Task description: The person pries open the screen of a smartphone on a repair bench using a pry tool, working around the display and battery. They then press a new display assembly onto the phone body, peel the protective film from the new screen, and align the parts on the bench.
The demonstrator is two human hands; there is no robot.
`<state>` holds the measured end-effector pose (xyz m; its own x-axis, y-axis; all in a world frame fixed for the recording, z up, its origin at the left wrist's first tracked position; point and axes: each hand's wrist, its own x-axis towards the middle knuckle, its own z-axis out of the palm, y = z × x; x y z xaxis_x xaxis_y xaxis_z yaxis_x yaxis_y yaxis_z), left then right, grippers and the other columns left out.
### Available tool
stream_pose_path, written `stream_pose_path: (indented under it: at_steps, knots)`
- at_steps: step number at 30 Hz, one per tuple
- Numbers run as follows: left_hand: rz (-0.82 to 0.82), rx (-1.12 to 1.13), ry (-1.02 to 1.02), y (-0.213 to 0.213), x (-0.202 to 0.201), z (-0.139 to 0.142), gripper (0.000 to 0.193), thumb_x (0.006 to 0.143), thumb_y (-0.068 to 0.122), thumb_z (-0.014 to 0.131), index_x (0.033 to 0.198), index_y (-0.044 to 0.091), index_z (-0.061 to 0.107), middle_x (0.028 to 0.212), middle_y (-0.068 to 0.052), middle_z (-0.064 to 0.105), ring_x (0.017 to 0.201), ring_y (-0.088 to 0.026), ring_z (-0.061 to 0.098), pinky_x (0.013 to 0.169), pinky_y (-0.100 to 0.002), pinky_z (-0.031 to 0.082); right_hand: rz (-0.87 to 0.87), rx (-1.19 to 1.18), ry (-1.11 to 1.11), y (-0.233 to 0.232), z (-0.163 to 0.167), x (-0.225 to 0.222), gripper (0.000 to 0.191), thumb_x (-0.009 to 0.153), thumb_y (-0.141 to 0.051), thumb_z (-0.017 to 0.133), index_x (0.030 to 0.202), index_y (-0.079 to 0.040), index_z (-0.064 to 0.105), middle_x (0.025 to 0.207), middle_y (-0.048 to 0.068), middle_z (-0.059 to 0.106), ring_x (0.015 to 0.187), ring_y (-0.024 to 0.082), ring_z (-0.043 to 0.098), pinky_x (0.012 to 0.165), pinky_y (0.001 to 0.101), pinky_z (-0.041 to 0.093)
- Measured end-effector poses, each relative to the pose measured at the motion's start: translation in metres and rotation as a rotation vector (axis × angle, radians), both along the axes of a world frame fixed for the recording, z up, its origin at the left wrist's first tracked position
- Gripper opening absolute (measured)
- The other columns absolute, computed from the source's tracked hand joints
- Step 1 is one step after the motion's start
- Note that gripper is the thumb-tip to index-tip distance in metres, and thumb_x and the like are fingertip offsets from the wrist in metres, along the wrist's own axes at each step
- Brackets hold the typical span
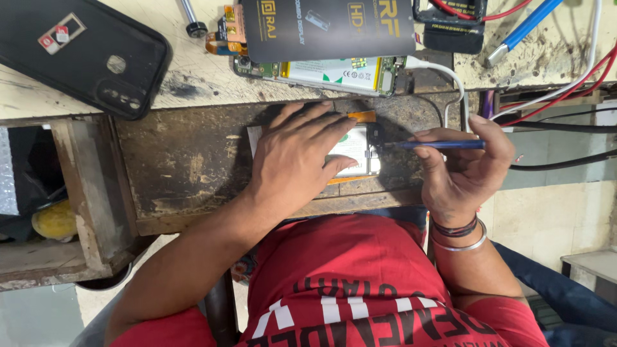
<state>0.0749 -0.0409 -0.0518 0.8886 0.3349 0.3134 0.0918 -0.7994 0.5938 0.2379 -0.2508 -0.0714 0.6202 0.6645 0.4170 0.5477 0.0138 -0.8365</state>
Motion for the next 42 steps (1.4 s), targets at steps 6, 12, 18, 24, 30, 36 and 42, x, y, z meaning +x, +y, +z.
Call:
stream_pose_path:
  at_steps: [6,12,18,24,30,36,42]
  knots:
    - [-0.002,-0.019,0.021,0.000,-0.001,0.001,0.052,0.083,0.037,0.083,0.123,0.006,0.072,0.120,-0.013,0.075,0.127,-0.029,0.063,0.112,-0.047,0.041,0.072,0.000,-0.077,0.007,-0.003,0.001,0.059,0.107,-0.005,0.078,0.147,-0.007,0.035,0.105,0.017,0.071,0.097,0.025,0.076,0.089,0.0316,0.064]
    - [0.002,-0.006,0.023,-0.001,-0.001,-0.001,0.052,0.083,0.037,0.082,0.123,0.006,0.072,0.120,-0.013,0.075,0.127,-0.029,0.063,0.113,-0.047,0.041,0.077,-0.019,-0.147,0.010,0.000,0.000,0.062,0.104,-0.003,0.079,0.150,-0.007,0.038,0.103,0.018,0.072,0.095,0.025,0.076,0.084,0.0304,0.062]
    - [0.003,-0.010,0.023,0.000,-0.001,-0.001,0.052,0.083,0.037,0.082,0.123,0.006,0.072,0.120,-0.013,0.075,0.127,-0.029,0.063,0.112,-0.046,0.041,0.103,-0.015,-0.173,0.013,0.005,0.000,0.063,0.104,0.001,0.078,0.152,-0.006,0.038,0.104,0.018,0.071,0.096,0.025,0.076,0.083,0.0294,0.063]
    - [-0.003,-0.013,0.038,0.000,-0.001,0.000,0.050,0.083,0.037,0.083,0.121,0.006,0.073,0.120,-0.012,0.075,0.128,-0.029,0.063,0.113,-0.046,0.041,0.175,-0.045,-0.244,0.023,0.026,-0.005,0.064,0.102,0.008,0.077,0.150,-0.008,0.038,0.109,0.017,0.073,0.100,0.025,0.076,0.084,0.0332,0.061]
    - [0.007,0.006,0.013,-0.001,0.000,0.001,0.052,0.081,0.038,0.083,0.122,0.006,0.073,0.120,-0.013,0.075,0.126,-0.030,0.063,0.112,-0.046,0.041,0.494,-0.181,-0.464,0.034,0.056,0.005,0.044,0.088,0.011,0.066,0.123,-0.013,0.053,0.109,0.017,0.073,0.101,0.033,0.076,0.082,0.0362,0.063]
    - [-0.011,-0.017,0.011,0.000,-0.001,0.002,0.050,0.083,0.036,0.083,0.121,0.006,0.072,0.118,-0.012,0.075,0.126,-0.028,0.064,0.110,-0.045,0.043,0.158,-0.336,-0.462,0.040,0.057,0.001,0.053,0.082,-0.005,0.093,0.123,-0.007,0.060,0.095,0.013,0.076,0.085,0.027,0.076,0.068,0.0344,0.058]
    - [-0.010,0.005,-0.001,0.001,-0.001,0.002,0.049,0.082,0.035,0.084,0.120,0.006,0.071,0.118,-0.011,0.075,0.123,-0.028,0.064,0.111,-0.044,0.042,0.120,-0.232,-0.449,0.044,0.055,-0.001,0.056,0.083,-0.004,0.095,0.125,-0.007,0.058,0.101,0.013,0.074,0.095,0.025,0.078,0.078,0.0331,0.061]
